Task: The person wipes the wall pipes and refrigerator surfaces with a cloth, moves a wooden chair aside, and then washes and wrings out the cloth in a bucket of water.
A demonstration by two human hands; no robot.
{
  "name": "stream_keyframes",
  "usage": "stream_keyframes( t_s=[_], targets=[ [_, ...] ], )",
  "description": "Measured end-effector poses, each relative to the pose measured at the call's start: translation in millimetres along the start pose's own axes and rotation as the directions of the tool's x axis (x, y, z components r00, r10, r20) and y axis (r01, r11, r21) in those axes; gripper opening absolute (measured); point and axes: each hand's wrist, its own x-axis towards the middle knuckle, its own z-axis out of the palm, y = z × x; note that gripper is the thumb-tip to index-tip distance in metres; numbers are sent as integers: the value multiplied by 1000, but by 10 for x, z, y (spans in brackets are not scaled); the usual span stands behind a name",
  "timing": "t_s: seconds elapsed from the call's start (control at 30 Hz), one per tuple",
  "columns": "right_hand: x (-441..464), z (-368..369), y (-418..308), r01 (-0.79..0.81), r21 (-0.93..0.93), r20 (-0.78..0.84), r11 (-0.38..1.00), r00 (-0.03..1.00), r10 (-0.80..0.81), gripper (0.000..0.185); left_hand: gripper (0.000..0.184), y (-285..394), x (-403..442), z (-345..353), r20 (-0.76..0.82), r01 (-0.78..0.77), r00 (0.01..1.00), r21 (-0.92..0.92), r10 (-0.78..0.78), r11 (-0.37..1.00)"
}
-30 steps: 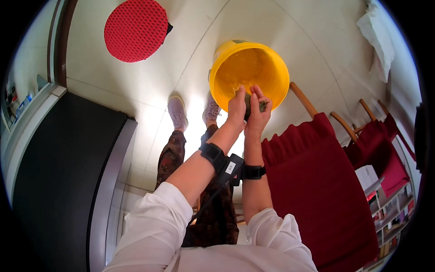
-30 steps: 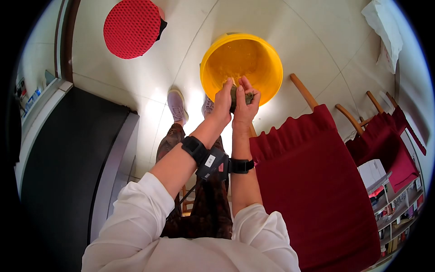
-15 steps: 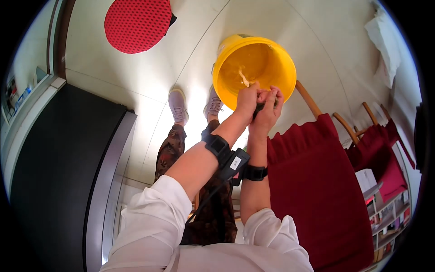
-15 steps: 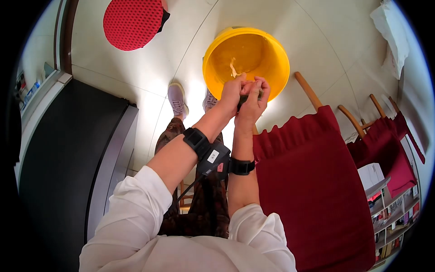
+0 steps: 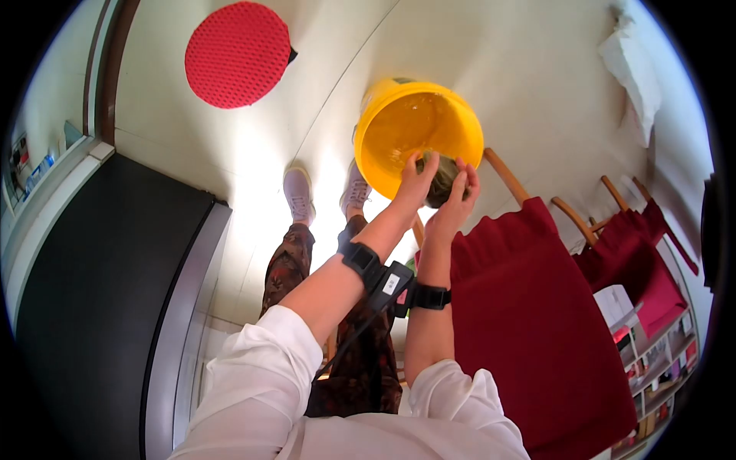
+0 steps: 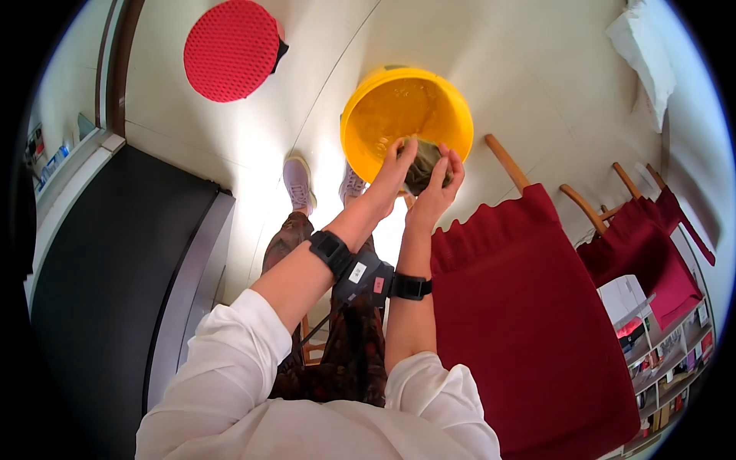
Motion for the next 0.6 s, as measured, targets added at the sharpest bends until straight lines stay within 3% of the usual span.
stream_keyframes(
  t_s=[0.03,0.1,0.2,0.27,0.3,0.33,0.37,0.4,0.43,0.47,0.5,0.53,0.57,0.6],
  targets=[
    [-21,-61,-29,26,16,5,1000,1000,-26,24,76,13,-104,43,17,-25,1000,6,25,1000],
    [-109,-140,-233,30,-209,60,978,998,-18,29,79,-34,-398,167,-70,-61,995,167,73,984],
    [-441,-135,-790,-131,-160,72,978,987,144,33,81,-143,-626,275,-111,-120,986,27,122,992],
    [-676,-281,-1010,-118,-132,73,984,989,129,30,78,-238,-747,331,-132,-175,975,31,178,984],
    [-822,-349,-1228,-88,-212,67,973,992,104,30,77,-223,-885,390,-122,-197,972,35,200,980],
    [-900,-417,-1315,-119,-180,-1,976,993,121,30,76,-225,-992,439,-69,-181,981,30,182,983],
    [-1058,-443,-1445,-30,-244,5,969,999,32,28,76,-230,-1174,467,-34,-163,986,20,163,986],
    [-1156,-466,-1563,-154,-178,-52,972,988,147,27,71,-157,-1453,554,32,-174,984,48,173,984],
    [-1225,-490,-1724,-220,21,-7,975,975,220,28,67,-84,-1729,632,96,-188,979,78,181,979],
    [-1213,-636,-1804,-476,220,173,852,878,446,27,61,-132,-1920,648,163,-262,958,172,235,950],
    [-1337,-573,-2151,-566,256,221,784,823,523,29,55,-135,-2076,674,230,-337,932,262,281,904],
    [-1455,-558,-2353,-549,276,207,789,836,509,26,51,-11,-2349,722,256,-412,907,386,334,825],
    [-1506,-702,-2340,-468,179,158,865,882,444,26,48,23,-2647,784,293,-468,883,500,366,729],
    [-1503,-847,-2275,-377,109,122,920,923,364,25,48,-33,-2768,809,344,-557,830,495,438,667]
  ],
)
